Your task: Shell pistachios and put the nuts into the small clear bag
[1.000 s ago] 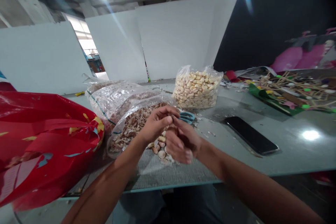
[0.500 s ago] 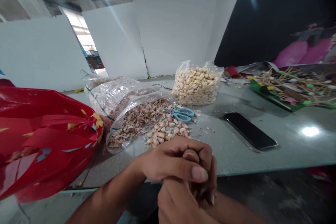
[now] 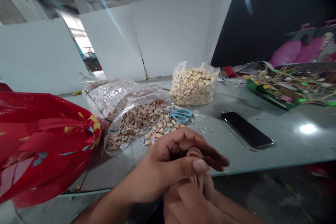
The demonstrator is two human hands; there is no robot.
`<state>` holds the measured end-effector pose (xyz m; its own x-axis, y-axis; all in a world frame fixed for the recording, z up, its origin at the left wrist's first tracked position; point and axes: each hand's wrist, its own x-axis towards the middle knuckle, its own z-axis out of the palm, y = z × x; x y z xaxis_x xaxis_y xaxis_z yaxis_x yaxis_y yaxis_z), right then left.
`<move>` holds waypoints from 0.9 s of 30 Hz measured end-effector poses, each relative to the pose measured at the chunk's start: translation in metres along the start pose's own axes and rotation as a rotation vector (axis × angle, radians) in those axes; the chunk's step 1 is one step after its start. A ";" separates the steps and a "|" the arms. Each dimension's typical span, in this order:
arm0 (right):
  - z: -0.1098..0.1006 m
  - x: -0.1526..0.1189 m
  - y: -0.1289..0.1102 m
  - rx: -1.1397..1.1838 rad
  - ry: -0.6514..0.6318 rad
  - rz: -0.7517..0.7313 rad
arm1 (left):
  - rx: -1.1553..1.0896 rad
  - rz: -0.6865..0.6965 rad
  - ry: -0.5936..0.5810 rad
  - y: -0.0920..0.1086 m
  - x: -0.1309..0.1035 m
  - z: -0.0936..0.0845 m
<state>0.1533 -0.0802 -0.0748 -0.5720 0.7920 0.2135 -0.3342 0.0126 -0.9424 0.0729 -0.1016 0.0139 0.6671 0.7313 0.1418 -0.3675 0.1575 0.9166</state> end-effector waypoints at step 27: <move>0.005 -0.017 -0.012 0.159 -0.024 0.042 | 1.036 0.488 0.640 0.001 -0.028 0.007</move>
<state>0.1636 -0.0968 -0.0656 -0.6052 0.7748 0.1826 -0.4229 -0.1186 -0.8984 0.0587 -0.1267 0.0132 0.0790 0.7962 0.5998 0.3747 -0.5813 0.7223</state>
